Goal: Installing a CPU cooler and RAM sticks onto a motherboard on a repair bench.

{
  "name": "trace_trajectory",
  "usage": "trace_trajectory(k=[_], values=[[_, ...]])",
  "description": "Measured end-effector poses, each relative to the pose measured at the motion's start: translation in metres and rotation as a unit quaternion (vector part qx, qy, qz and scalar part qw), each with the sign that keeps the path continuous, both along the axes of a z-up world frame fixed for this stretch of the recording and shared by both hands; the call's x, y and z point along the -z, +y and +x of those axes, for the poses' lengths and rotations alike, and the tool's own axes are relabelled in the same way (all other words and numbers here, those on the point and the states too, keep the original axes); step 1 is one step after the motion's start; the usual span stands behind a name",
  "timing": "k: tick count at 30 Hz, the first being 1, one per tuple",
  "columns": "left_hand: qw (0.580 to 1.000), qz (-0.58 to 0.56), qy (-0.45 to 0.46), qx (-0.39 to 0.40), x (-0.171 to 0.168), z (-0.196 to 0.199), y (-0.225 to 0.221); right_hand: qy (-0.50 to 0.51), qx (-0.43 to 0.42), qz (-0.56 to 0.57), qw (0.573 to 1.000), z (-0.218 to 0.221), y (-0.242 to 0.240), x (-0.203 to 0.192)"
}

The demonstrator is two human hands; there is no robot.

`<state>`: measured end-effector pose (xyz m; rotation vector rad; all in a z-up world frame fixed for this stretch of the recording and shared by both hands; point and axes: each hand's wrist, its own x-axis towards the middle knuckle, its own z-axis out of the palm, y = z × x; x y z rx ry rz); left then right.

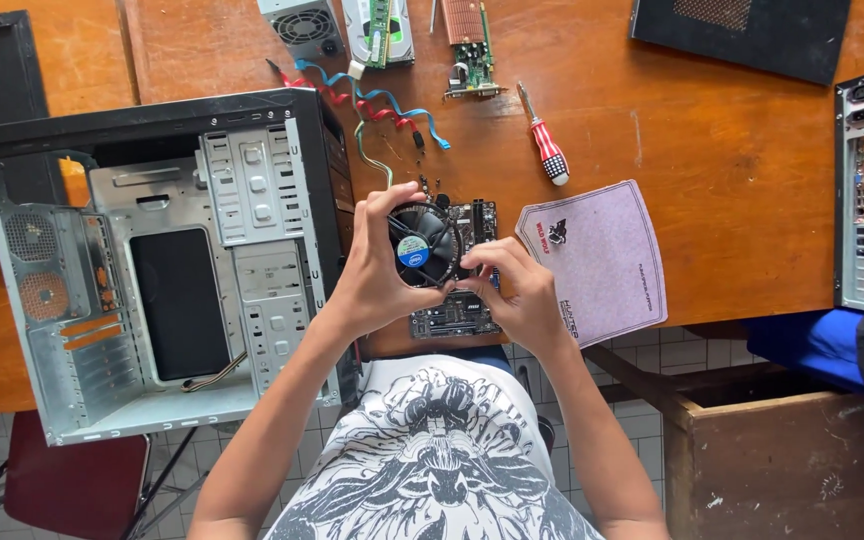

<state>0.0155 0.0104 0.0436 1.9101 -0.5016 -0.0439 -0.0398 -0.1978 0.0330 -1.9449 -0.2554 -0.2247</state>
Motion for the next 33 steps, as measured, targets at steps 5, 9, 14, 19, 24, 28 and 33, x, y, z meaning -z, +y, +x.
trace_trajectory(k=[5,9,14,19,24,28,33], values=[[1.0,0.006,0.008,0.026,0.0,0.001,-0.005,-0.014,-0.01,-0.006,1.0,-0.002,-0.008,0.016],[0.999,0.033,-0.013,0.04,0.004,-0.001,-0.011,-0.046,0.007,-0.013,0.999,-0.003,-0.016,0.016],[0.998,0.046,-0.031,0.005,0.002,-0.008,-0.024,-0.057,0.035,-0.034,0.997,-0.006,-0.019,0.016],[0.998,0.041,-0.036,-0.044,0.001,-0.016,-0.035,-0.052,0.059,-0.019,0.997,-0.005,-0.022,0.01],[0.996,0.01,0.021,-0.084,-0.002,-0.022,-0.039,0.012,0.01,0.051,0.999,-0.002,-0.028,0.014],[0.986,-0.036,0.078,-0.145,-0.003,-0.03,-0.048,0.002,0.003,0.002,1.0,-0.001,-0.032,0.006],[0.944,-0.095,0.159,-0.272,0.01,-0.044,-0.063,0.094,-0.033,0.008,0.995,-0.012,-0.009,0.002]])
